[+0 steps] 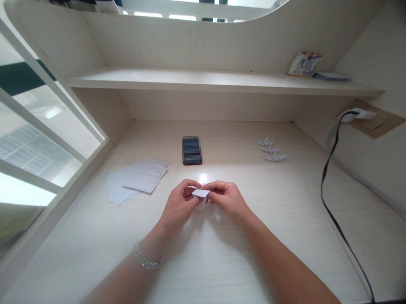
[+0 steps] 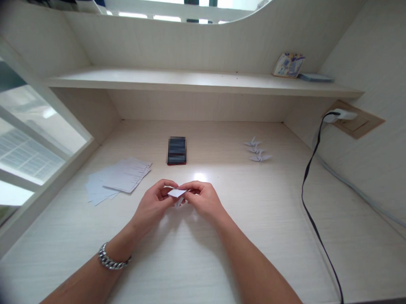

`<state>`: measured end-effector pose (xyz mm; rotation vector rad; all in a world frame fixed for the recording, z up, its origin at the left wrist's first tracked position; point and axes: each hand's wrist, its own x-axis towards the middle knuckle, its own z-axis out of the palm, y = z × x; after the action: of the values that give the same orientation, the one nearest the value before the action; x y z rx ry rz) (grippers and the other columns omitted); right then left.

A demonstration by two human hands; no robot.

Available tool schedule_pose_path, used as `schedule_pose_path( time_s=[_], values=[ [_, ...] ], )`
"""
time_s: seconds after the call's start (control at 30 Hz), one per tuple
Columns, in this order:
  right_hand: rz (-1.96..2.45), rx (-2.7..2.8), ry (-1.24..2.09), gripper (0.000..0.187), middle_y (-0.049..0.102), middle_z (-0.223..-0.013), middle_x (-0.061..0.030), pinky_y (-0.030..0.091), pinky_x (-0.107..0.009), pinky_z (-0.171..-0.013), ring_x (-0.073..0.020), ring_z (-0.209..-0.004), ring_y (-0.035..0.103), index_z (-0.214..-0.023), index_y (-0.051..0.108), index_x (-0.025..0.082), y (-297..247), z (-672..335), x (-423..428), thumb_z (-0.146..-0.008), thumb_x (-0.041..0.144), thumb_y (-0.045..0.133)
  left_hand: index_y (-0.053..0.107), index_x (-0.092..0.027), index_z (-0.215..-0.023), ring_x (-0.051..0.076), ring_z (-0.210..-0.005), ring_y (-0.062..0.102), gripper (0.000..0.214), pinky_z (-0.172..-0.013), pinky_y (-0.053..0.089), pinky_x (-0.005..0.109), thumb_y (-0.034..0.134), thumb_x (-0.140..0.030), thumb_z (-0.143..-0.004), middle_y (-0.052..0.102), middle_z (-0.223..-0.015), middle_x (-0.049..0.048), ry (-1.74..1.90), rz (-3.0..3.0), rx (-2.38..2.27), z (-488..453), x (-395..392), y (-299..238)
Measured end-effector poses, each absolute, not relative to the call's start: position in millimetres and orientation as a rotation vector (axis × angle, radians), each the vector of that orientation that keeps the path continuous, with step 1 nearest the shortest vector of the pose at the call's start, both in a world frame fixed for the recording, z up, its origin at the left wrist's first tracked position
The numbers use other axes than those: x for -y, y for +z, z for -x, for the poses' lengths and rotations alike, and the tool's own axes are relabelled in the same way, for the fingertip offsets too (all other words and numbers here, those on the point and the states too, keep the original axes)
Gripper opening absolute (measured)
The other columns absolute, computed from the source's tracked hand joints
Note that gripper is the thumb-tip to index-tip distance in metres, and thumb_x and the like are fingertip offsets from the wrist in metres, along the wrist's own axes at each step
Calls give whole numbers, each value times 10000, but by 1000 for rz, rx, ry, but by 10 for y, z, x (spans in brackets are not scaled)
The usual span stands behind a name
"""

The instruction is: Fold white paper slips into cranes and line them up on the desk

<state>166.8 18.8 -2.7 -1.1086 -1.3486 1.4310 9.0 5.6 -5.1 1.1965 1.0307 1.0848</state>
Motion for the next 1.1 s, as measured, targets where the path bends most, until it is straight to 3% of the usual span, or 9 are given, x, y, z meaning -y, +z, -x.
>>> schedule_pose_path(
  time_s=[0.2, 0.57, 1.1],
  values=[
    [1111, 1338, 1485, 228, 675, -786, -62, 488, -278, -639, -168, -704, 611, -853, 696, 145, -67, -1674, -215, -721, 323, 647, 573, -156, -904, 149, -706, 629, 212, -642, 479, 245, 657, -262, -741, 667, -744, 41, 1065, -1105, -1017, -94, -61, -50],
    [1129, 1227, 1482, 207, 643, -741, -29, 467, -254, -615, -140, -665, 585, -794, 653, 143, -63, -1661, -218, -745, 340, 614, 603, -119, -949, 203, -787, 667, 240, -737, 503, 321, 583, -314, -810, 687, -853, 116, 1030, -722, -810, -111, -67, 8],
    [1248, 1416, 1274, 141, 610, -694, -14, 418, -238, -554, -138, -632, 550, -754, 633, 147, -39, -1660, -188, -693, 275, 628, 632, -126, -896, 139, -751, 600, 236, -706, 497, 272, 651, -315, -757, 646, -826, 61, 1019, -928, -916, -129, -48, -15]
  ],
)
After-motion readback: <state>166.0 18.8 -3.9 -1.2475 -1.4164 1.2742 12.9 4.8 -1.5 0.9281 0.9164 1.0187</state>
